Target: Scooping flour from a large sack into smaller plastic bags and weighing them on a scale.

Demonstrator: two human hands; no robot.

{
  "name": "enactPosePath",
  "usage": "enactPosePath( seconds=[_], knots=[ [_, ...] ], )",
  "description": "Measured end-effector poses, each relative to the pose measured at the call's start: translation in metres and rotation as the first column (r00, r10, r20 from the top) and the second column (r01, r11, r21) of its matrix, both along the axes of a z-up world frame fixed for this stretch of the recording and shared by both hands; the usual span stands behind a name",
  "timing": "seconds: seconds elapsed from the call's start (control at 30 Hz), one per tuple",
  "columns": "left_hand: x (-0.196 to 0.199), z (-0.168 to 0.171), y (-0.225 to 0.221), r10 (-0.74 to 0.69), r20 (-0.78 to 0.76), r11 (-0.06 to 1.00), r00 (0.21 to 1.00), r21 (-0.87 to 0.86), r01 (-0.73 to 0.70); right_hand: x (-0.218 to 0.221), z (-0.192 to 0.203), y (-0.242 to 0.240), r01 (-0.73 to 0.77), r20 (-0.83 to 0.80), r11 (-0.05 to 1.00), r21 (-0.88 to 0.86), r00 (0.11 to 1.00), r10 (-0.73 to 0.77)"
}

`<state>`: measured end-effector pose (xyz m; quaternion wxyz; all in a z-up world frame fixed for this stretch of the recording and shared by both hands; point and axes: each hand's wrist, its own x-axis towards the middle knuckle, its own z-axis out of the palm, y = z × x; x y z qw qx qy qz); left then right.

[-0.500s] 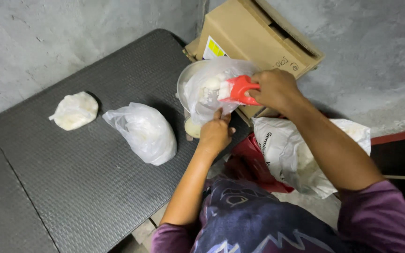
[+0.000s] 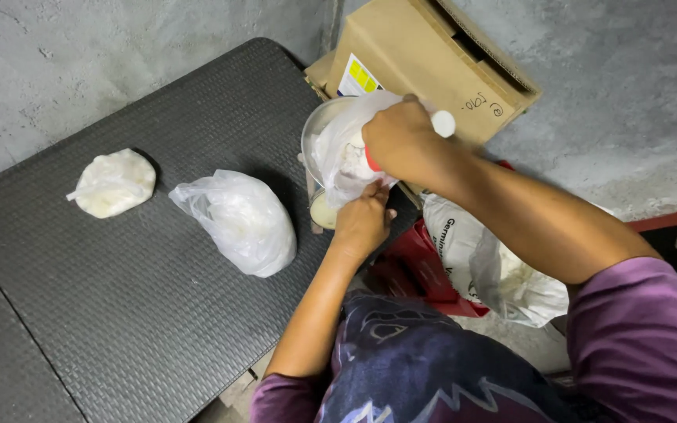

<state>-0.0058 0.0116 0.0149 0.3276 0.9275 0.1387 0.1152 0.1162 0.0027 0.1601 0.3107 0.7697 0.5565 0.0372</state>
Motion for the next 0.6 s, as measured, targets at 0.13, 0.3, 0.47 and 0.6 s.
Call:
enactPosePath(
  seconds=[0.13,0.3,0.47,0.6],
  knots=[
    [-0.002,-0.004,0.002,-0.001,0.029,1.000,1.000,0.014,0.000,-0.008,0.010,0.004,0.023,0.025,1.000,-0.010,0.999,-0.022],
    [-0.002,-0.003,0.002,0.001,0.044,1.000,0.999,-0.008,0.000,0.001,0.019,-0.014,0.001,-0.032,0.996,0.091,0.999,0.002],
    [-0.001,-0.002,0.000,0.004,0.033,1.000,0.999,0.009,-0.005,0.005,0.039,-0.055,0.037,-0.093,0.979,0.203,0.995,-0.018],
    [-0.005,0.007,-0.005,0.048,0.046,0.998,0.998,0.030,-0.049,0.015,0.037,-0.090,0.136,-0.211,0.875,0.465,0.977,-0.039]
  ],
)
